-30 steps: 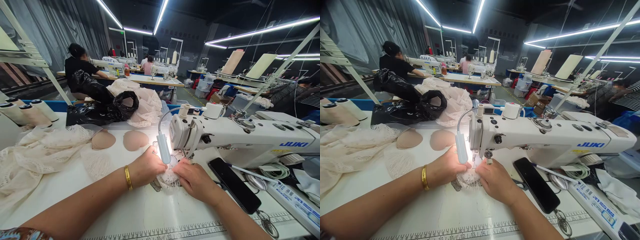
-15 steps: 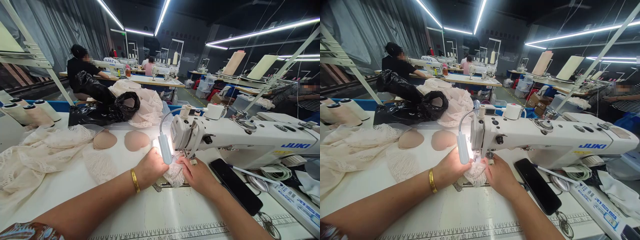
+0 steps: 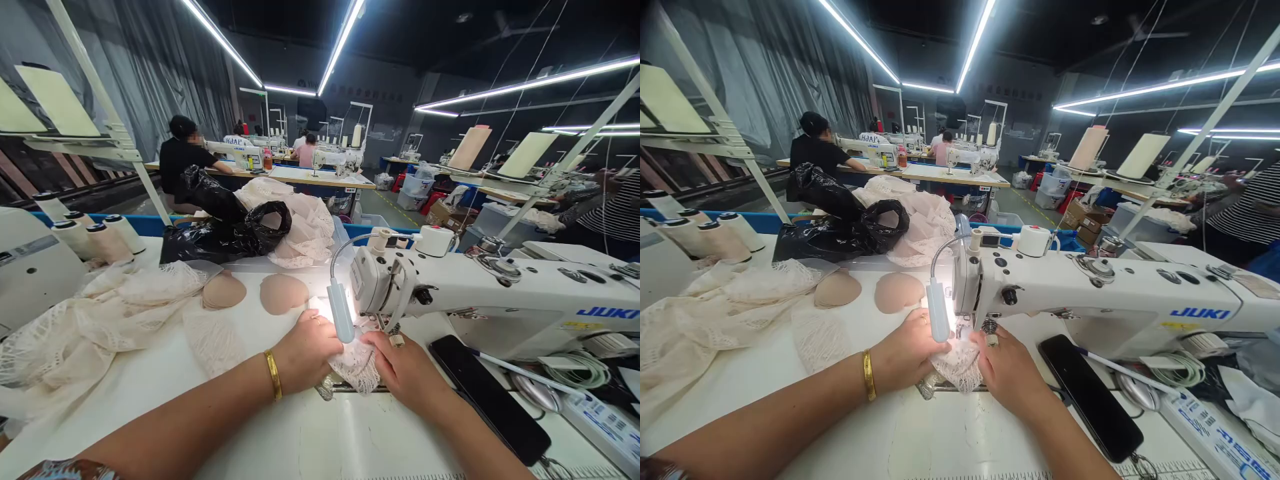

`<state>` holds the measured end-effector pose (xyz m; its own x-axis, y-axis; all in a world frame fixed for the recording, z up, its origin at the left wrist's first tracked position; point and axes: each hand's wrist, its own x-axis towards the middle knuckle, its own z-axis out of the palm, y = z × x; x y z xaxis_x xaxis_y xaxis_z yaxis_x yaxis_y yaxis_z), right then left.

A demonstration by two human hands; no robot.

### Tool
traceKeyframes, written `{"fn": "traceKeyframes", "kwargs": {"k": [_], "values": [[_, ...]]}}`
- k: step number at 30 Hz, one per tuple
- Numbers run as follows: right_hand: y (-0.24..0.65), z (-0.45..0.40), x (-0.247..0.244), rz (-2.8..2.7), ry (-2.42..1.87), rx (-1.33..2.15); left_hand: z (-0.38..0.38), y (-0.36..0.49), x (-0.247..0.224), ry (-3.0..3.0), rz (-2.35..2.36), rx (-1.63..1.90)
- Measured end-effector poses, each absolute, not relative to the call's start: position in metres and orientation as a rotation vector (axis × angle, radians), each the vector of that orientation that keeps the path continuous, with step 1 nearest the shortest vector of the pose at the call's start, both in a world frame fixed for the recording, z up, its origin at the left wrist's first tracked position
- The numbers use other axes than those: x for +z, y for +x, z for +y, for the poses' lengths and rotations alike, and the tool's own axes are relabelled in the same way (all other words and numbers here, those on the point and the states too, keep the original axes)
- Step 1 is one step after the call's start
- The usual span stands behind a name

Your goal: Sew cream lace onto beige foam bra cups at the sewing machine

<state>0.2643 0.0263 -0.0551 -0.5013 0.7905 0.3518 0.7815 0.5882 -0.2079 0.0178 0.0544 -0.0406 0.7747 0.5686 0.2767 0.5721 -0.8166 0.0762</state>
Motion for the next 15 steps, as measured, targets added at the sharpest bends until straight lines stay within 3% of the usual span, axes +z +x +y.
{"fn": "traceKeyframes", "kwargs": {"k": [9,15], "values": [[0.246,0.011,-0.047,-2.464,-0.899,0.251,0.049,0.025,-0.042,-3.042,-1.032,-0.502],[0.241,0.016,-0.060,-2.477,-0.965,0.065,0.030,0.031,-0.043,-3.042,-1.140,-0.460]]}}
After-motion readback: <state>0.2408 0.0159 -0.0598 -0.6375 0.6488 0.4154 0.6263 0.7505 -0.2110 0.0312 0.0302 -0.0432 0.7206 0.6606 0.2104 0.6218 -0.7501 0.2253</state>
